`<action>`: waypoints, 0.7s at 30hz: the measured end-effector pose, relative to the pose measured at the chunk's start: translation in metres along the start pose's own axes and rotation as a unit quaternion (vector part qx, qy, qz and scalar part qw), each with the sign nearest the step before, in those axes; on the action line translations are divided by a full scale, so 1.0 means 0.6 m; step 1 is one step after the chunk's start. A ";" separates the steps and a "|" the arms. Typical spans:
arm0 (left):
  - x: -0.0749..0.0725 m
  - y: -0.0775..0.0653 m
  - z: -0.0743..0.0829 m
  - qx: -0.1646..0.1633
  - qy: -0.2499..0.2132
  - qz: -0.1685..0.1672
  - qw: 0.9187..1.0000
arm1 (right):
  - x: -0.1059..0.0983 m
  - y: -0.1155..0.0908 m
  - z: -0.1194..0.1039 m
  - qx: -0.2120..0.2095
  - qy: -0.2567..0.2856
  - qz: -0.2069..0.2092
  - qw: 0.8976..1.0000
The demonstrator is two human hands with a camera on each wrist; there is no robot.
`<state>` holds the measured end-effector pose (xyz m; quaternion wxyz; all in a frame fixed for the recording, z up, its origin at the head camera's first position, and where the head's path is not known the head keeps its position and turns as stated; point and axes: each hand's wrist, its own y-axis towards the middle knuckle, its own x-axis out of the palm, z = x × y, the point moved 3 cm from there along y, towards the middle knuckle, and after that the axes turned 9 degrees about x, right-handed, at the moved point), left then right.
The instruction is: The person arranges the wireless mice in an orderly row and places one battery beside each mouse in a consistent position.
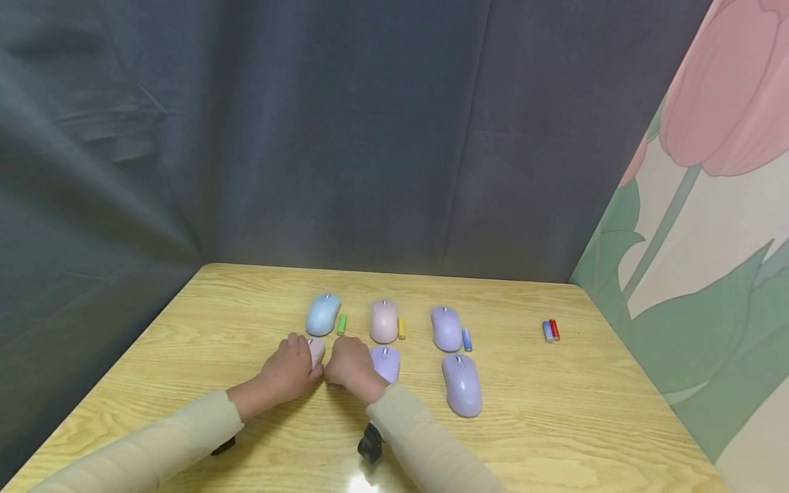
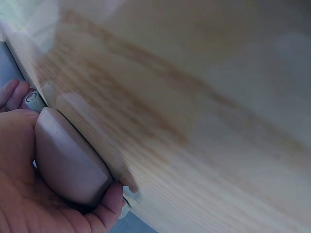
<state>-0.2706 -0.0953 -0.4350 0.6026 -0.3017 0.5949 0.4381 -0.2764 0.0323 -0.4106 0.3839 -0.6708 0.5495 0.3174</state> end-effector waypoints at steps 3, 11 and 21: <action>0.000 0.000 0.000 -0.001 -0.001 -0.005 1.000 | 0.000 0.001 0.000 0.002 0.001 -0.002 1.000; -0.001 0.000 0.001 0.006 0.008 0.001 1.000 | -0.002 -0.001 -0.002 0.002 0.002 -0.005 1.000; -0.001 0.001 -0.001 0.003 0.003 0.001 1.000 | -0.010 -0.005 -0.004 -0.018 0.002 0.008 1.000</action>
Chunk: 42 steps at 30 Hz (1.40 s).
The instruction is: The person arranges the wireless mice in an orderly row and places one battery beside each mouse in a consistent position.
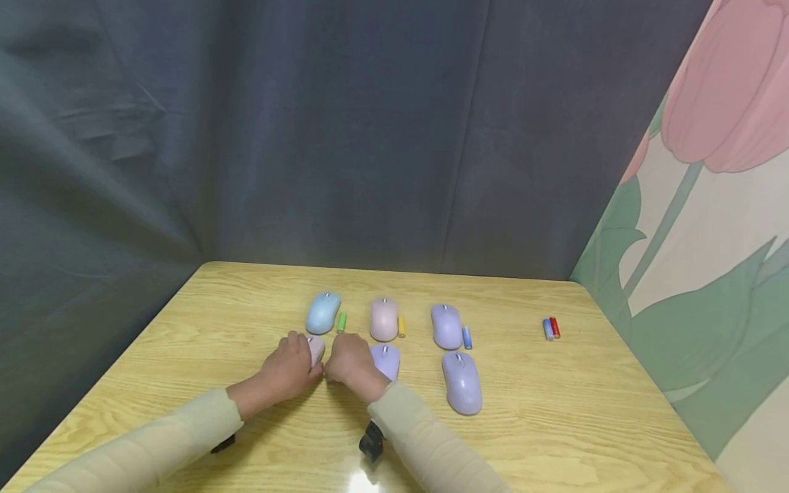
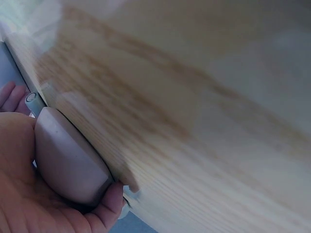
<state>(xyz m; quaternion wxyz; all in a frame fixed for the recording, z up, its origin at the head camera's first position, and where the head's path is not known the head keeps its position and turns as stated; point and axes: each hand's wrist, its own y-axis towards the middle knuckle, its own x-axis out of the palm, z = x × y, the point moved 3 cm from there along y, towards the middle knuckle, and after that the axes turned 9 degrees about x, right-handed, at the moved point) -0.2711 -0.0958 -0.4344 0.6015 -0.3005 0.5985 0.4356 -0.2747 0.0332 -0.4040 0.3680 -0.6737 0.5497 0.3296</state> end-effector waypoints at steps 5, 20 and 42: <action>0.000 0.000 0.000 0.005 0.004 0.002 1.000 | -0.013 -0.002 -0.003 -0.015 0.001 0.009 1.000; -0.007 -0.003 0.004 0.009 0.016 -0.014 1.000 | -0.080 -0.022 -0.003 -0.018 -0.067 0.034 0.997; -0.005 -0.004 0.004 0.003 -0.010 0.006 1.000 | -0.168 -0.036 0.089 0.008 -0.095 0.089 0.991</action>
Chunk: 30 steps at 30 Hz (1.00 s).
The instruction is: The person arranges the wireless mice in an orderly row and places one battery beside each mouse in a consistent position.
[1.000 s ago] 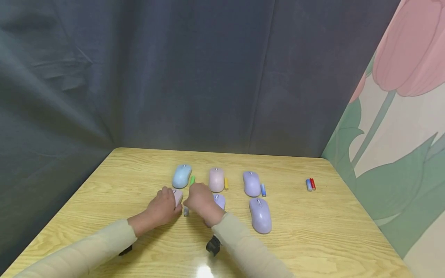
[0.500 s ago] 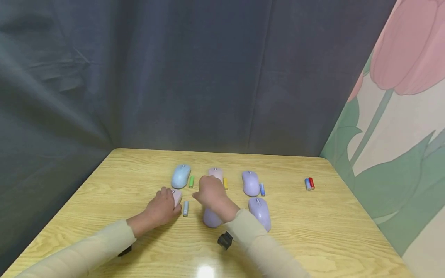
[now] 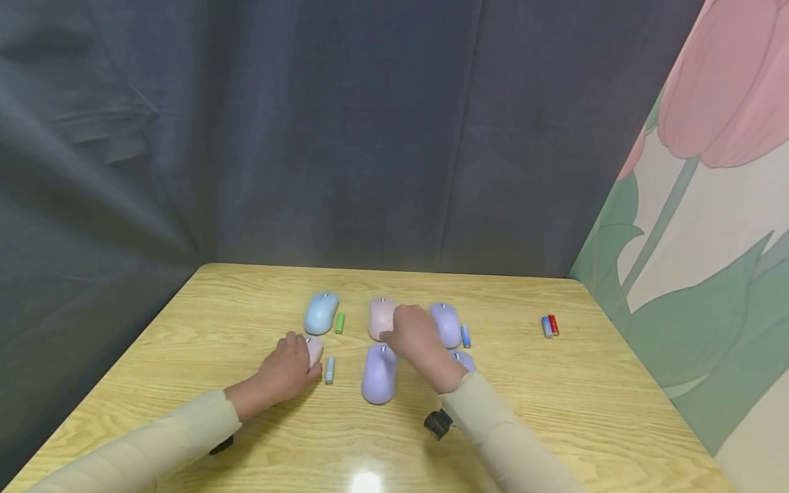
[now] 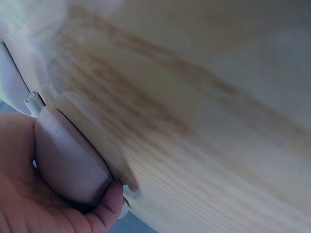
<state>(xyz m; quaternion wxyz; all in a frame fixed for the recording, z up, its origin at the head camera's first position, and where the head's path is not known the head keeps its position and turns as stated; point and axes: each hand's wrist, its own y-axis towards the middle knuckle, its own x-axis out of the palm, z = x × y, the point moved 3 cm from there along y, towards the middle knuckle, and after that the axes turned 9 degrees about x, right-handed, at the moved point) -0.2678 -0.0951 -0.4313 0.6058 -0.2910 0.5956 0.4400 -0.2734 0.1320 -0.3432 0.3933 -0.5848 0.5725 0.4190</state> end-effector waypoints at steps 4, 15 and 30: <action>0.001 0.001 0.000 0.000 0.002 -0.001 1.000 | -0.015 -0.002 0.029 0.005 -0.007 0.030 1.000; 0.005 0.001 -0.001 0.005 0.005 0.009 1.000 | -0.045 0.001 0.119 -0.003 0.019 0.116 0.993; 0.009 0.002 -0.002 0.006 0.014 0.010 1.000 | -0.084 0.010 0.255 -0.020 0.004 0.181 0.983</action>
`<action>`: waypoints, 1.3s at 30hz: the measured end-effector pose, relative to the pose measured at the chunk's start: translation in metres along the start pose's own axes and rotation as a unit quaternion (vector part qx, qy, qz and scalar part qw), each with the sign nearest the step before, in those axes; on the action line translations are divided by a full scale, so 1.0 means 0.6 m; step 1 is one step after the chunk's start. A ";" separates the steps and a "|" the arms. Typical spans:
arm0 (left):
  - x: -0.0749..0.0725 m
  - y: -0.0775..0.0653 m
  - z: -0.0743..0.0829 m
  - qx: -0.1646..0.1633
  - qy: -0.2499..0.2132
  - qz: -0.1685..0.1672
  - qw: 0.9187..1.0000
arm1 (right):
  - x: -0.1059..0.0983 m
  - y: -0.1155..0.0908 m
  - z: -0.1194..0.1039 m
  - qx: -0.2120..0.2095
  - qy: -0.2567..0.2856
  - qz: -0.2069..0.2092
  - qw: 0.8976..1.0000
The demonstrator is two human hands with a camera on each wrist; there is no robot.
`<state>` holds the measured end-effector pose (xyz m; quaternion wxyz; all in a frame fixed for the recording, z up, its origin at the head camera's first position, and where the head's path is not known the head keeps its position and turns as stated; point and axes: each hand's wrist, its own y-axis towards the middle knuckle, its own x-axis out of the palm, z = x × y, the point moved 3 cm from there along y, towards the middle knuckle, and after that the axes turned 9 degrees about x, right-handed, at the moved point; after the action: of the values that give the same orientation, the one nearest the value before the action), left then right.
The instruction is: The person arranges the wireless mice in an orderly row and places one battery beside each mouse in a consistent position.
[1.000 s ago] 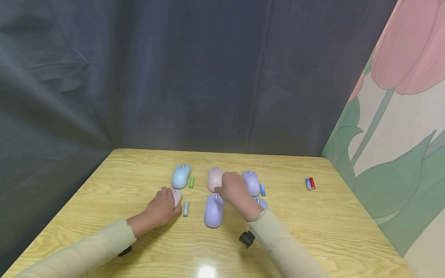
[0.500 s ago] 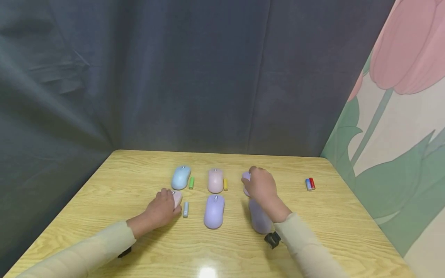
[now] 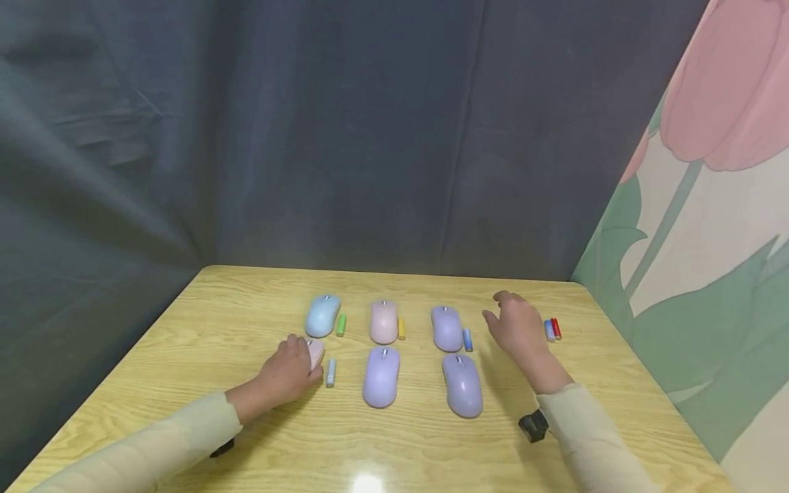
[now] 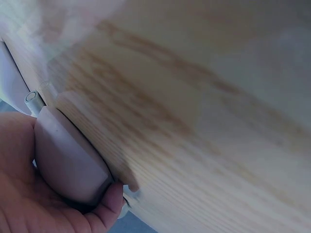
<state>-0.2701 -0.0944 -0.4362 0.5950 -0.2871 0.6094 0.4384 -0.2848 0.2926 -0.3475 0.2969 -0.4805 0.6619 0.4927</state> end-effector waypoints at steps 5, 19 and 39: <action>-0.002 -0.002 0.001 0.002 0.005 0.001 1.000 | -0.007 0.004 0.049 0.010 -0.015 0.016 1.000; -0.010 -0.005 0.005 -0.011 -0.017 -0.011 1.000 | 0.003 0.016 0.168 0.049 -0.022 -0.024 0.998; -0.009 -0.002 0.007 -0.010 -0.016 -0.009 1.000 | 0.022 0.027 0.270 0.145 0.006 -0.045 0.988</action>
<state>-0.2664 -0.0921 -0.4309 0.6053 -0.2915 0.5929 0.4440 -0.3175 0.4409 -0.4079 0.3815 -0.4644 0.7058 0.3751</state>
